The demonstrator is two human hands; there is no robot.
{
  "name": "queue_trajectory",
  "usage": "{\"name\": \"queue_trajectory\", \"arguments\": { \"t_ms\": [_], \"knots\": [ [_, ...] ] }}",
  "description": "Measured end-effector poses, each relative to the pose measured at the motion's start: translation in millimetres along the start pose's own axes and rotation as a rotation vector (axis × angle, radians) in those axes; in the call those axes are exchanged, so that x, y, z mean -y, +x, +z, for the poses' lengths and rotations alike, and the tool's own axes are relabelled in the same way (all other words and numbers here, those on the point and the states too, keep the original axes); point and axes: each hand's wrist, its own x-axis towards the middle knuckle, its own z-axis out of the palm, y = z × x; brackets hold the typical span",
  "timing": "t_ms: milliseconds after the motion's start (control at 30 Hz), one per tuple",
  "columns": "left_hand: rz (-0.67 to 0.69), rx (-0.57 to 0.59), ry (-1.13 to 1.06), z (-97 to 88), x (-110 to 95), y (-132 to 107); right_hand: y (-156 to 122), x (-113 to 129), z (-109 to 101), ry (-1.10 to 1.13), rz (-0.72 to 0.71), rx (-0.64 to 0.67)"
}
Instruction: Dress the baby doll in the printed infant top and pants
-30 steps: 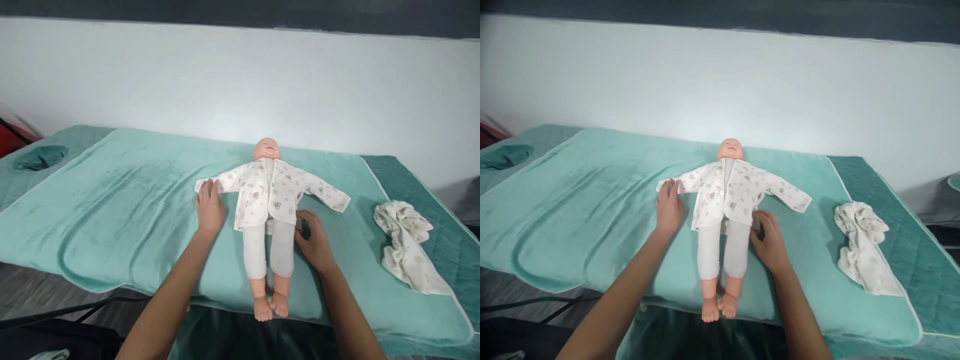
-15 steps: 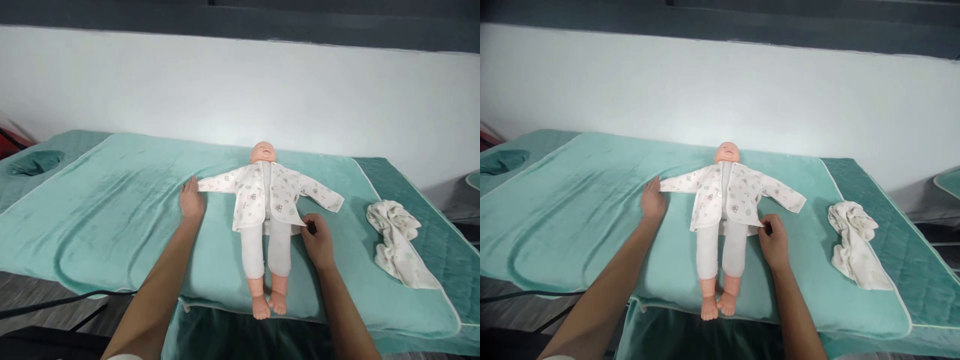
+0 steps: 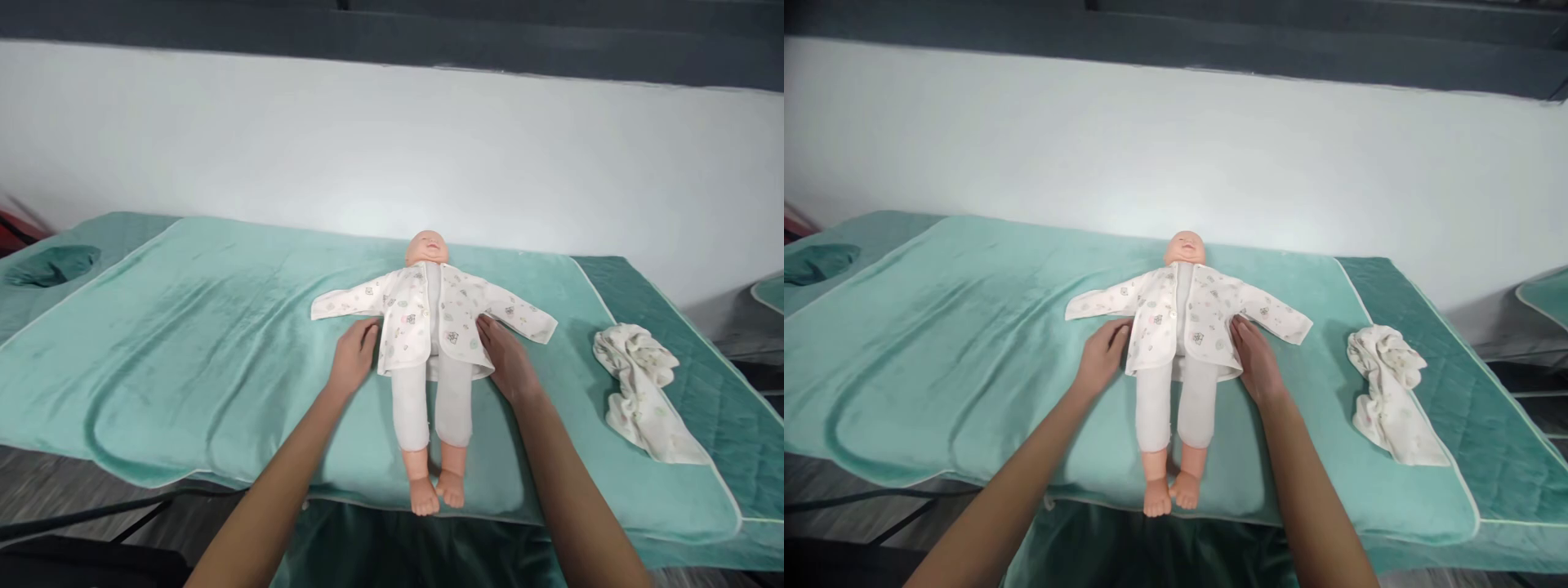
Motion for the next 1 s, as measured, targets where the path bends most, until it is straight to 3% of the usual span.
{"name": "queue_trajectory", "arguments": {
  "t_ms": [100, 200, 267, 533, 700, 900, 1000],
  "knots": [
    [-0.25, 0.058, -0.351, 22.2, -20, 6, 14, 4, 15, 0.105, 0.107, 0.057],
    [-0.449, 0.038, -0.71, 40.0, -28, 18, 16, 9, 21, 0.144, 0.094, 0.07],
    [-0.51, -0.002, -0.848, 48.1, -30, 25, 15, 11, 22, 0.131, 0.071, 0.04],
    [-0.43, -0.052, -0.954, 63.7, -29, 52, 32, 15, 34, 0.135, -0.073, 0.094],
    [-0.458, -0.07, -0.94, 68.2, -23, 65, 48, 16, 37, 0.134, -0.065, 0.103],
    [-0.54, -0.286, -1.108, 57.8, -20, 58, 55, 15, 17, 0.17, 0.088, 0.033],
    [-0.519, -0.395, -1.133, 52.5, -17, 56, 58, 17, 5, 0.249, 0.09, -0.026]
  ]
}}
